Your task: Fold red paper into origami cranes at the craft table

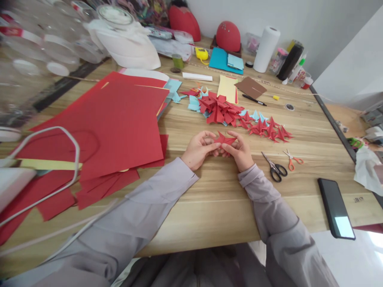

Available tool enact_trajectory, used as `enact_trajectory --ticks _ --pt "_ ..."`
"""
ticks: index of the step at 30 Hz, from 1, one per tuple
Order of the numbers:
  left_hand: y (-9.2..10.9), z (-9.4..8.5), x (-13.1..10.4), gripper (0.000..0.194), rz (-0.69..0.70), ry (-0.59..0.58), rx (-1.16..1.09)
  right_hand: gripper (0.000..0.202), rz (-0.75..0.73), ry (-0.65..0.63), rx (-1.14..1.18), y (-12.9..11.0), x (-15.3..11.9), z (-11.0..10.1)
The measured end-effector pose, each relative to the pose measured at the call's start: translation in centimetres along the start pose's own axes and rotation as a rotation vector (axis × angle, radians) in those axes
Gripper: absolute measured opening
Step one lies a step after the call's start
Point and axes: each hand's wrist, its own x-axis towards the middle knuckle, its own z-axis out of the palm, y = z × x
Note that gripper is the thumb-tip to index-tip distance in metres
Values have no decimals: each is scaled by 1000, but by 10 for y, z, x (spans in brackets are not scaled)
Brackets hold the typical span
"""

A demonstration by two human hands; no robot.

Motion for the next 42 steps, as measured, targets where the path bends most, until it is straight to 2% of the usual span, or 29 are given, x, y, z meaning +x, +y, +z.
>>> enact_trajectory --ticks 5,25,32,37,42 --pt "1 2 -1 35 4 6 18 69 -18 -6 18 2 0 -1" --pt "-1 2 0 30 -5 20 15 47 1 -7 55 5 3 -3" --pt "0 1 0 29 6 17 10 62 -33 -17 21 4 1 -2" --pt "0 3 0 27 12 8 20 51 -28 -1 32 5 2 -2" --pt "0 3 0 26 3 -7 15 52 -2 26 59 6 3 -2"
